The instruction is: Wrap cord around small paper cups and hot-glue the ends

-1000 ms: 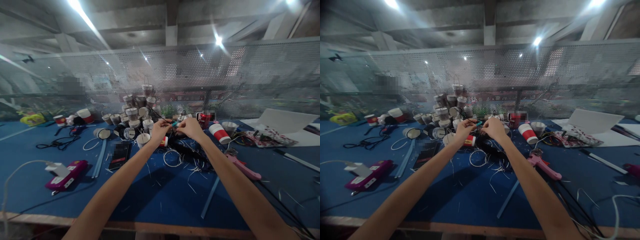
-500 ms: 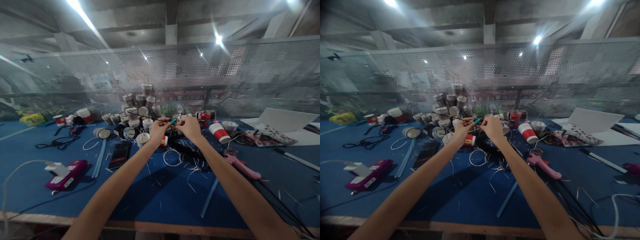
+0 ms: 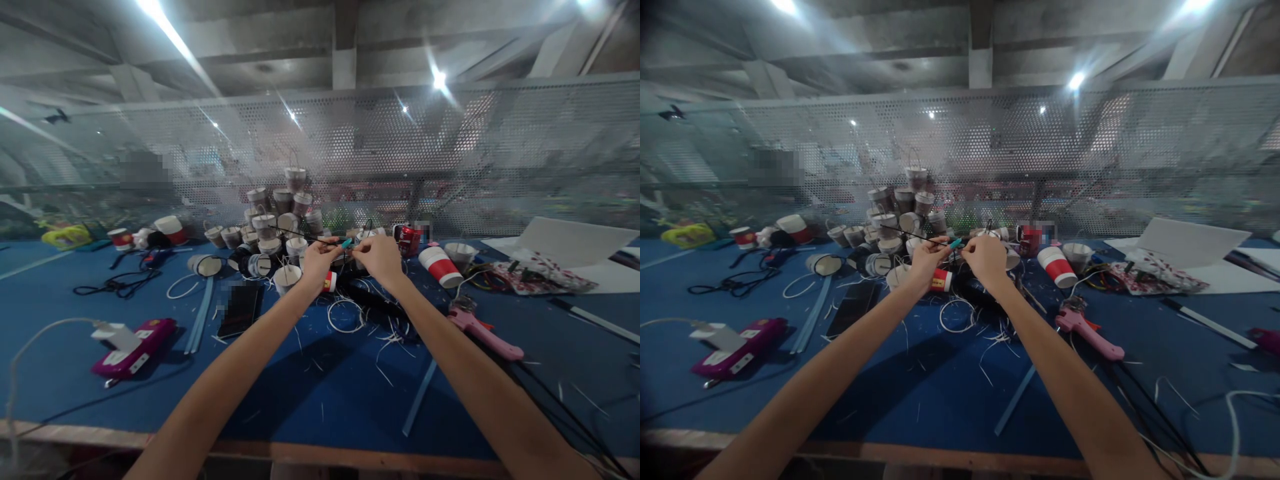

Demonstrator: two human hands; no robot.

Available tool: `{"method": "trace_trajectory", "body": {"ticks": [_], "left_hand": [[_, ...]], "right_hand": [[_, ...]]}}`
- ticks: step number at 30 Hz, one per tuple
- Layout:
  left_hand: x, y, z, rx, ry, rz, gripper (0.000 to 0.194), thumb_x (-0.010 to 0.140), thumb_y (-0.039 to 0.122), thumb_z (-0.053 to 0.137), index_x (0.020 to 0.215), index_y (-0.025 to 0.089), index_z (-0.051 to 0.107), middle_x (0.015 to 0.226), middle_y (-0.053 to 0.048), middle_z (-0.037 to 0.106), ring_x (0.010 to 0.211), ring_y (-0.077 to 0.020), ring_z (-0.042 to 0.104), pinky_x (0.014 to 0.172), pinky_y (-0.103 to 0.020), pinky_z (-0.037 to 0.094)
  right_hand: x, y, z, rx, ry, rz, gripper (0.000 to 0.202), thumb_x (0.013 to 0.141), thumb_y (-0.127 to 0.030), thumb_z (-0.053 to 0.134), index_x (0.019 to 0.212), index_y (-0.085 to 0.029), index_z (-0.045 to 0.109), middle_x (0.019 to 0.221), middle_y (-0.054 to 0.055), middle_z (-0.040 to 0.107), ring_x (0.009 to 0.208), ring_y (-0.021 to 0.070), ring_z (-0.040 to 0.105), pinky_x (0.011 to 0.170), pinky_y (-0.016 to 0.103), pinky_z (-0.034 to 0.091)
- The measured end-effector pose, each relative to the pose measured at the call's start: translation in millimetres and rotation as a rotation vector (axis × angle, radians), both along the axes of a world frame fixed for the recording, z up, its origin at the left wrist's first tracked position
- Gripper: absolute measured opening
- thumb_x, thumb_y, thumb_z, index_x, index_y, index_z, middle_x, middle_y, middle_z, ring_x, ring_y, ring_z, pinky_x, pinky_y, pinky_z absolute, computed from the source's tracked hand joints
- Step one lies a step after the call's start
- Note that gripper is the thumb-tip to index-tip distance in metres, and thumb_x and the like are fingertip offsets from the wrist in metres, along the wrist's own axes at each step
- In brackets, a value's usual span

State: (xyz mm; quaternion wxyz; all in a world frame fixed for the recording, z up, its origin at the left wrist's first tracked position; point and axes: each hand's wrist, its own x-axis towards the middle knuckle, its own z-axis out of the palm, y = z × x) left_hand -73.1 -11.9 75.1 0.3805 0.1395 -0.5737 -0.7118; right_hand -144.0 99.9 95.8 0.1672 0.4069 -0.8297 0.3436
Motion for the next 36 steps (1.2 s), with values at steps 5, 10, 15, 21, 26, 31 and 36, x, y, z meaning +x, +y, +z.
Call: {"method": "trace_trajectory", "body": {"ticks": [5, 10, 15, 21, 26, 31, 36], "left_hand": [[-0.8, 2.1, -1.6, 0.029, -0.001, -0.002, 0.031, 0.052, 0.015, 0.075, 0.079, 0.012, 0.058, 0.054, 0.003, 0.060, 0.054, -0.0088, 0.059, 0.064, -0.024, 0.048], [1.5, -2.6, -0.6, -0.095, -0.005, -0.030, 0.034, 0.052, 0.020, 0.076, 0.081, 0.013, 0.059, 0.055, 0.002, 0.061, 0.054, -0.0093, 0.059, 0.058, -0.022, 0.049], [4.2, -6.7, 1.3, -0.231, -0.015, -0.060, 0.042, 0.054, 0.024, 0.074, 0.092, 0.014, 0.058, 0.059, 0.002, 0.062, 0.055, -0.0099, 0.060, 0.058, -0.023, 0.049], [5.4, -3.2, 4.3, -0.182, -0.020, -0.063, 0.041, 0.053, 0.021, 0.075, 0.089, 0.014, 0.057, 0.058, 0.003, 0.062, 0.058, -0.0105, 0.061, 0.061, -0.023, 0.050], [7.4, -2.4, 6.0, -0.192, -0.012, -0.082, 0.043, 0.054, 0.021, 0.075, 0.091, 0.014, 0.055, 0.067, -0.003, 0.068, 0.066, -0.0152, 0.065, 0.062, -0.026, 0.051], [8.6, -1.7, 7.5, -0.224, -0.029, -0.053, 0.042, 0.053, 0.023, 0.076, 0.089, 0.013, 0.056, 0.067, -0.005, 0.068, 0.064, -0.0154, 0.064, 0.059, -0.024, 0.050], [9.3, -2.4, 9.1, -0.202, -0.029, -0.040, 0.045, 0.051, 0.024, 0.077, 0.088, 0.012, 0.056, 0.065, -0.004, 0.068, 0.062, -0.0150, 0.064, 0.059, -0.024, 0.050]], "right_hand": [[1.2, -2.2, -2.6, 0.001, 0.065, -0.063, 0.011, 0.068, -0.026, 0.061, 0.063, -0.020, 0.069, 0.065, 0.003, 0.067, 0.063, 0.0153, 0.059, 0.055, 0.024, 0.037], [-9.5, 3.6, 3.0, 0.070, -0.022, 0.120, 0.013, 0.066, -0.032, 0.065, 0.064, -0.020, 0.070, 0.065, 0.003, 0.067, 0.063, 0.0151, 0.060, 0.056, 0.023, 0.040], [-16.2, 7.2, 7.3, 0.086, -0.099, 0.195, 0.009, 0.067, -0.025, 0.065, 0.067, -0.020, 0.072, 0.065, 0.003, 0.069, 0.062, 0.0152, 0.061, 0.056, 0.022, 0.042], [-10.5, 3.7, 4.4, 0.047, 0.004, 0.105, 0.010, 0.064, -0.026, 0.064, 0.065, -0.020, 0.071, 0.064, 0.003, 0.068, 0.063, 0.0155, 0.060, 0.056, 0.022, 0.040], [-3.5, 2.4, 3.9, 0.041, 0.135, -0.002, 0.011, 0.067, -0.024, 0.059, 0.062, -0.021, 0.068, 0.062, 0.001, 0.067, 0.060, 0.0143, 0.058, 0.057, 0.024, 0.036], [2.9, 0.0, 1.2, 0.081, 0.270, -0.046, 0.015, 0.072, -0.021, 0.055, 0.061, -0.020, 0.065, 0.065, 0.004, 0.066, 0.067, 0.0165, 0.058, 0.071, 0.029, 0.034], [7.0, -2.6, -1.4, 0.103, 0.325, -0.055, 0.015, 0.076, -0.019, 0.051, 0.069, -0.017, 0.064, 0.072, 0.007, 0.067, 0.074, 0.0184, 0.058, 0.082, 0.035, 0.031]]}}
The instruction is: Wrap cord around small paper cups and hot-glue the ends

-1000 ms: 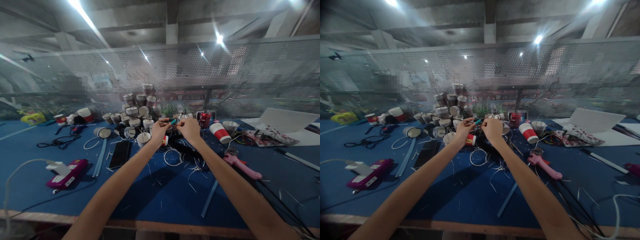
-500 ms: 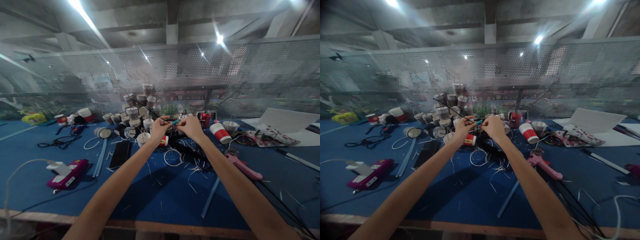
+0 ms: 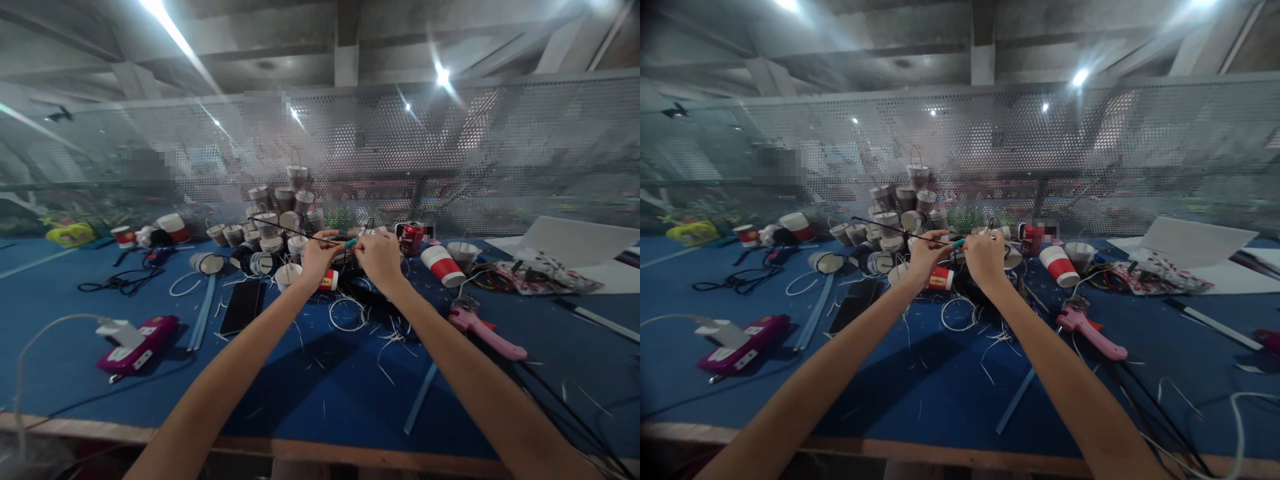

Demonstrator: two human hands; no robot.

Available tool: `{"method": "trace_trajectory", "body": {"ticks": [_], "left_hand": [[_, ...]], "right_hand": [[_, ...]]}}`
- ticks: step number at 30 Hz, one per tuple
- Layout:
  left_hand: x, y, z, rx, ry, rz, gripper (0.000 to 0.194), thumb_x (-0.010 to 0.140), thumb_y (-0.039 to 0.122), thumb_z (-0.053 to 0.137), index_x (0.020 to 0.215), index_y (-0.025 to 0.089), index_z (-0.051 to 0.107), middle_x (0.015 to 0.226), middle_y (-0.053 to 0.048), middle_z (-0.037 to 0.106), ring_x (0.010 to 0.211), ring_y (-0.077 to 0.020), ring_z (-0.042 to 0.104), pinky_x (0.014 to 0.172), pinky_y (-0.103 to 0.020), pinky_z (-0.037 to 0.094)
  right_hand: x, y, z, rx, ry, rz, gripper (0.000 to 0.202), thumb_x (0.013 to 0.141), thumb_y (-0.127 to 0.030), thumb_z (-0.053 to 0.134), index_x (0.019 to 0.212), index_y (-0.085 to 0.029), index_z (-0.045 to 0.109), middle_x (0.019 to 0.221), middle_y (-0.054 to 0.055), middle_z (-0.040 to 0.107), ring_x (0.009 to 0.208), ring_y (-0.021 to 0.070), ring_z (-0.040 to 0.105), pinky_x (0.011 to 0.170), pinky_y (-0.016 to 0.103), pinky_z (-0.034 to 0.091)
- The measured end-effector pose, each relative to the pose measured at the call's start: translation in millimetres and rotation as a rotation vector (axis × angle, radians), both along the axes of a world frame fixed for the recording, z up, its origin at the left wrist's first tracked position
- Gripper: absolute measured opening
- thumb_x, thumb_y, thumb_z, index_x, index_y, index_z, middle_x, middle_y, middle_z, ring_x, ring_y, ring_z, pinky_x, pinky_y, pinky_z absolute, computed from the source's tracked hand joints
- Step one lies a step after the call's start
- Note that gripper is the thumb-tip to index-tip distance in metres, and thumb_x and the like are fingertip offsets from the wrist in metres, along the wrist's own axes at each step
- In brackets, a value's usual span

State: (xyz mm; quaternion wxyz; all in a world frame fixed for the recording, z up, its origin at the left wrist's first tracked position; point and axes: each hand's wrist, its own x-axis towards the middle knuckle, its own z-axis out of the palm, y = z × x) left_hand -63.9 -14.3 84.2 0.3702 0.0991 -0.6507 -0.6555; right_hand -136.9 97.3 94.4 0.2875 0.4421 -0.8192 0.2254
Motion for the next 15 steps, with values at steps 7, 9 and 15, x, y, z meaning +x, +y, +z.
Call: {"method": "trace_trajectory", "body": {"ticks": [7, 9, 15], "left_hand": [[-2.7, -12.2, -1.7, -0.063, 0.013, -0.012, 0.047, 0.053, 0.022, 0.076, 0.096, 0.012, 0.058, 0.070, -0.004, 0.070, 0.068, -0.0161, 0.065, 0.070, -0.029, 0.050], [-3.4, -16.0, -2.8, -0.063, 0.019, -0.075, 0.049, 0.054, 0.023, 0.075, 0.099, 0.013, 0.058, 0.072, -0.004, 0.070, 0.070, -0.0166, 0.065, 0.073, -0.031, 0.050], [-3.5, -13.5, -4.8, -0.082, -0.015, -0.137, 0.050, 0.054, 0.018, 0.074, 0.101, 0.013, 0.060, 0.073, -0.005, 0.071, 0.070, -0.0172, 0.065, 0.075, -0.032, 0.049]], "right_hand": [[-16.5, 4.7, 5.5, -0.038, -0.380, 0.281, 0.016, 0.073, -0.028, 0.059, 0.071, -0.016, 0.070, 0.067, 0.004, 0.068, 0.065, 0.0156, 0.061, 0.060, 0.024, 0.040], [-20.9, 6.8, 6.8, -0.070, -0.504, 0.362, 0.015, 0.072, -0.024, 0.059, 0.073, -0.015, 0.071, 0.064, 0.004, 0.069, 0.062, 0.0147, 0.062, 0.059, 0.022, 0.042], [-26.5, 10.0, 8.5, -0.018, -0.612, 0.429, 0.016, 0.068, -0.019, 0.060, 0.077, -0.016, 0.073, 0.062, 0.003, 0.069, 0.061, 0.0154, 0.063, 0.054, 0.020, 0.042]]}}
